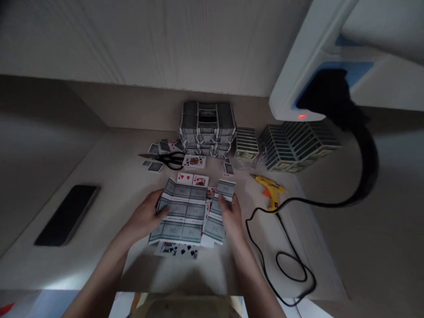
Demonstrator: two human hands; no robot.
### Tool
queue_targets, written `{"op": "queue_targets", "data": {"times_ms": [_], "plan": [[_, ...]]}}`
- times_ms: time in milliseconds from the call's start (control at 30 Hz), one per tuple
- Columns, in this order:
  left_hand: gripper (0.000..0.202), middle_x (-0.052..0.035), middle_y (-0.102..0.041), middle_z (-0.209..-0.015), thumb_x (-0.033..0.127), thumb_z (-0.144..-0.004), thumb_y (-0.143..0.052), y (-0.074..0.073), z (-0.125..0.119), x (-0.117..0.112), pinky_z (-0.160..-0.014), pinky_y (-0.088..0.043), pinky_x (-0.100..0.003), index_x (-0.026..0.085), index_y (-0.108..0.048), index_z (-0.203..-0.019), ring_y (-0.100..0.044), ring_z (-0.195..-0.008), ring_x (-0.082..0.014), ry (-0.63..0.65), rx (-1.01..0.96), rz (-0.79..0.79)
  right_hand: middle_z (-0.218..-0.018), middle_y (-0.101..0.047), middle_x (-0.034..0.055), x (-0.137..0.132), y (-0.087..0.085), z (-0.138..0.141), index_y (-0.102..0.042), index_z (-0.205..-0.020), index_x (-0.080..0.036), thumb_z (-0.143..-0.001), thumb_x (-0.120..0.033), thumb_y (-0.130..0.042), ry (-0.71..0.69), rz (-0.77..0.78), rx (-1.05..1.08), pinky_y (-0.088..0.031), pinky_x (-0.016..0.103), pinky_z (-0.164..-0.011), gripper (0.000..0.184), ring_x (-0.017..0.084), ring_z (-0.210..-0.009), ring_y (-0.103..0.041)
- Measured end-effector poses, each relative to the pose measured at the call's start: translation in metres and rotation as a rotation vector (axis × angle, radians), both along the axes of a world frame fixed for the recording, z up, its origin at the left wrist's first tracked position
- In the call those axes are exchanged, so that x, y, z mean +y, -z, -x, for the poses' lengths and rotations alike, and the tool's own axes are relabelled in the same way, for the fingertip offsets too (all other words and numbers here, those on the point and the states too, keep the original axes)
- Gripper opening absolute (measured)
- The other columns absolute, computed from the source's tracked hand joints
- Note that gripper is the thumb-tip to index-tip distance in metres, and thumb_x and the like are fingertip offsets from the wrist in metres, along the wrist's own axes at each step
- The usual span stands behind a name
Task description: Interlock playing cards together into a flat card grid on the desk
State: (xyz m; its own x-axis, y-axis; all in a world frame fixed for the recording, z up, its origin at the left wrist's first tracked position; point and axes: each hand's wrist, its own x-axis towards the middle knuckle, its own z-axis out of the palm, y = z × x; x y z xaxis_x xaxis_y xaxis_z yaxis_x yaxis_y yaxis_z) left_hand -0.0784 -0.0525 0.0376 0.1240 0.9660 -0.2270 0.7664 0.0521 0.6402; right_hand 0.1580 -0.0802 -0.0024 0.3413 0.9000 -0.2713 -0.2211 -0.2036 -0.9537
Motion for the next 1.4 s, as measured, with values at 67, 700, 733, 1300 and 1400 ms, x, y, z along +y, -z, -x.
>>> {"op": "queue_targets", "data": {"times_ms": [67, 700, 733, 1300, 1400], "plan": [[0.063, -0.0137, -0.049, -0.125, 0.029, -0.074, -0.057, 0.009, 0.002, 0.001, -0.105, -0.035, -0.039, 0.013, -0.039, -0.132, -0.047, -0.120, -0.0260, -0.073, -0.140, -0.092, -0.099, -0.070, 0.0054, 0.009, -0.001, 0.005, -0.061, -0.097, -0.021, -0.069, -0.044, -0.067, 0.016, 0.048, -0.033, -0.049, 0.036, -0.081, 0.037, 0.024, -0.090, -0.065], [0.063, -0.0154, -0.021, -0.151, 0.019, -0.083, -0.047, 0.003, -0.027, -0.009, -0.112, -0.025, -0.052, 0.014, -0.026, -0.142, -0.016, -0.140, -0.0304, 0.134, 0.092, -0.389, -0.109, -0.065, 0.0071, 0.018, 0.013, -0.015, -0.051, -0.111, -0.021, -0.068, -0.039, -0.066, 0.105, -0.012, -0.215, -0.046, 0.041, -0.090, 0.049, 0.023, -0.097, -0.061], [0.057, -0.0122, -0.023, -0.151, 0.020, -0.084, -0.047, -0.007, -0.030, -0.013, -0.113, -0.022, -0.053, 0.017, -0.033, -0.139, -0.016, -0.140, -0.0300, 0.189, 0.156, -0.446, -0.111, -0.064, 0.0073, 0.018, 0.013, -0.018, -0.052, -0.112, -0.021, -0.069, -0.038, -0.065, 0.087, -0.030, -0.231, -0.045, 0.041, -0.093, 0.049, 0.023, -0.100, -0.060], [0.057, -0.0040, -0.024, -0.151, 0.041, -0.092, -0.035, 0.042, -0.079, -0.029, -0.113, -0.022, -0.046, 0.019, -0.025, -0.143, -0.018, -0.140, -0.0237, 0.482, 0.369, -0.479, -0.119, -0.064, 0.0068, 0.016, 0.024, -0.039, -0.059, -0.119, -0.020, -0.081, -0.038, -0.052, -0.219, -0.048, -0.480, -0.044, 0.042, -0.096, 0.043, 0.024, -0.106, -0.061], [0.052, -0.0015, -0.025, -0.151, 0.043, -0.092, -0.034, 0.040, -0.078, -0.030, -0.114, -0.022, -0.045, 0.025, -0.030, -0.141, -0.020, -0.140, -0.0231, 0.470, 0.352, -0.491, -0.117, -0.065, 0.0067, 0.017, 0.025, -0.040, -0.058, -0.120, -0.020, -0.080, -0.038, -0.052, -0.212, -0.054, -0.481, -0.045, 0.042, -0.096, 0.044, 0.024, -0.106, -0.061]]}}
